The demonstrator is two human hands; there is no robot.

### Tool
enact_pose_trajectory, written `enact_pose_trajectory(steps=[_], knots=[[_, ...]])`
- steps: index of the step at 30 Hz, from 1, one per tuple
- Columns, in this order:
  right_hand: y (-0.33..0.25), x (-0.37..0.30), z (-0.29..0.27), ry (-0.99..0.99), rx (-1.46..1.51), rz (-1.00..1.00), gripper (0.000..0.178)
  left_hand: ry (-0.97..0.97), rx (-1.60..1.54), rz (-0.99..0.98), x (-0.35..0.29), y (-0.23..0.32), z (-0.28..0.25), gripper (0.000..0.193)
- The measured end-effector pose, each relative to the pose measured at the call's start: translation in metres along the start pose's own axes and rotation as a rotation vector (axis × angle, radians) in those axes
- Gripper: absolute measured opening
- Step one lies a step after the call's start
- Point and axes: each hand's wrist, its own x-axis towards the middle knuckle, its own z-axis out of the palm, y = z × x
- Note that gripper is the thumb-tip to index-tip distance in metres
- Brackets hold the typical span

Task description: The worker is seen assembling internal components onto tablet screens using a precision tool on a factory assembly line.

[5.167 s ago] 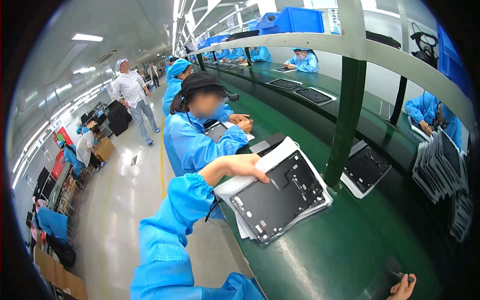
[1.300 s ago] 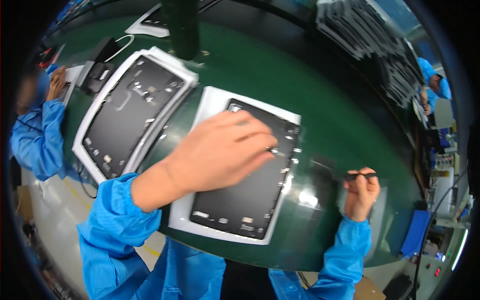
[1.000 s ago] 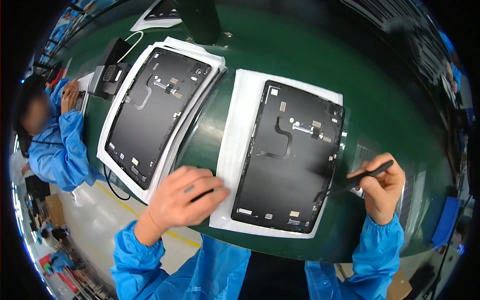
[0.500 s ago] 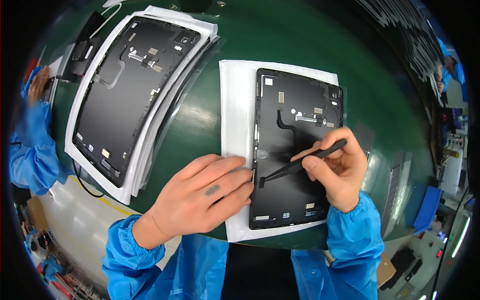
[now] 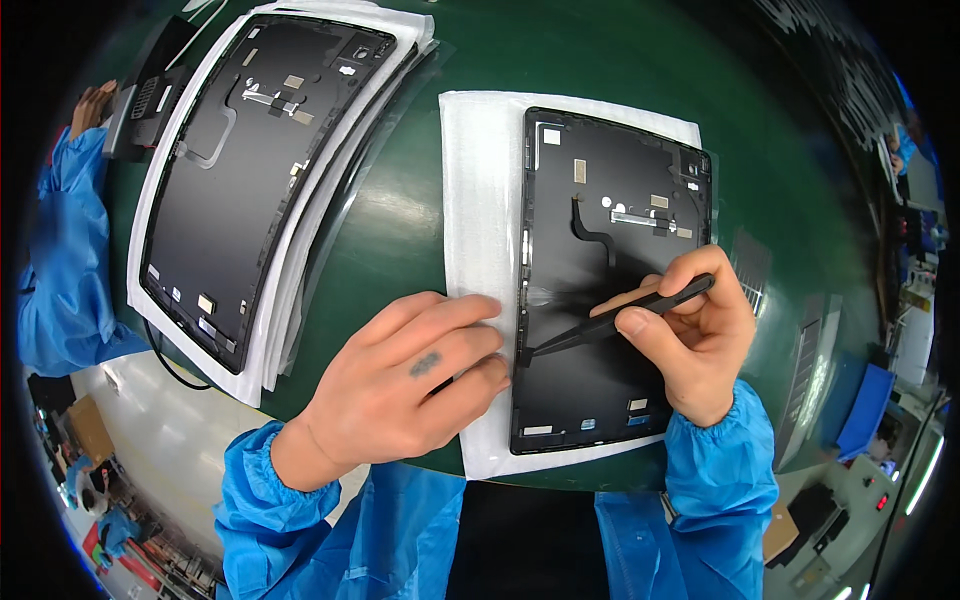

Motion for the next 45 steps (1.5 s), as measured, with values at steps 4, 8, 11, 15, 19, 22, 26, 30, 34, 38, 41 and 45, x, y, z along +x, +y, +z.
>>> enact_pose_trajectory(steps=[4,8,11,15,19,22,26,30,34,38,41,45], knots=[[0.000,0.000,0.002,0.010,-0.007,0.010,0.033,-0.009,0.000,-0.004,0.000,0.001,-0.001,0.022],[-0.001,0.002,0.003,0.018,-0.031,0.009,0.032,-0.020,0.000,-0.021,0.001,0.001,-0.002,0.022],[-0.002,0.002,0.003,0.028,-0.052,0.023,0.031,-0.023,0.003,-0.021,0.000,0.000,-0.002,0.022],[-0.001,0.002,0.004,0.046,-0.026,0.040,0.031,-0.025,0.020,-0.015,0.000,0.000,-0.001,0.023],[0.001,0.003,0.001,0.033,-0.053,0.009,0.031,-0.037,0.018,-0.018,0.002,0.002,-0.001,0.024],[0.002,0.004,0.003,0.034,-0.073,-0.002,0.031,-0.033,0.041,-0.008,0.002,0.003,-0.001,0.026],[0.004,0.004,0.000,0.035,-0.089,0.007,0.031,-0.025,0.054,0.000,0.003,0.002,0.001,0.028],[0.003,0.004,0.003,0.076,-0.076,0.010,0.031,-0.033,0.055,0.000,0.004,0.003,0.001,0.028],[0.006,0.004,0.004,0.086,-0.099,0.025,0.030,-0.046,0.056,0.001,0.004,0.003,0.000,0.028],[0.006,0.004,0.003,0.079,-0.128,0.031,0.030,-0.042,0.054,-0.004,0.005,0.003,-0.001,0.028],[0.007,0.004,0.003,0.074,-0.156,0.023,0.030,-0.055,0.067,0.001,0.003,0.004,-0.001,0.029],[0.008,0.005,0.006,0.101,-0.098,0.017,0.029,-0.063,0.196,0.004,0.007,0.003,-0.010,0.032]])
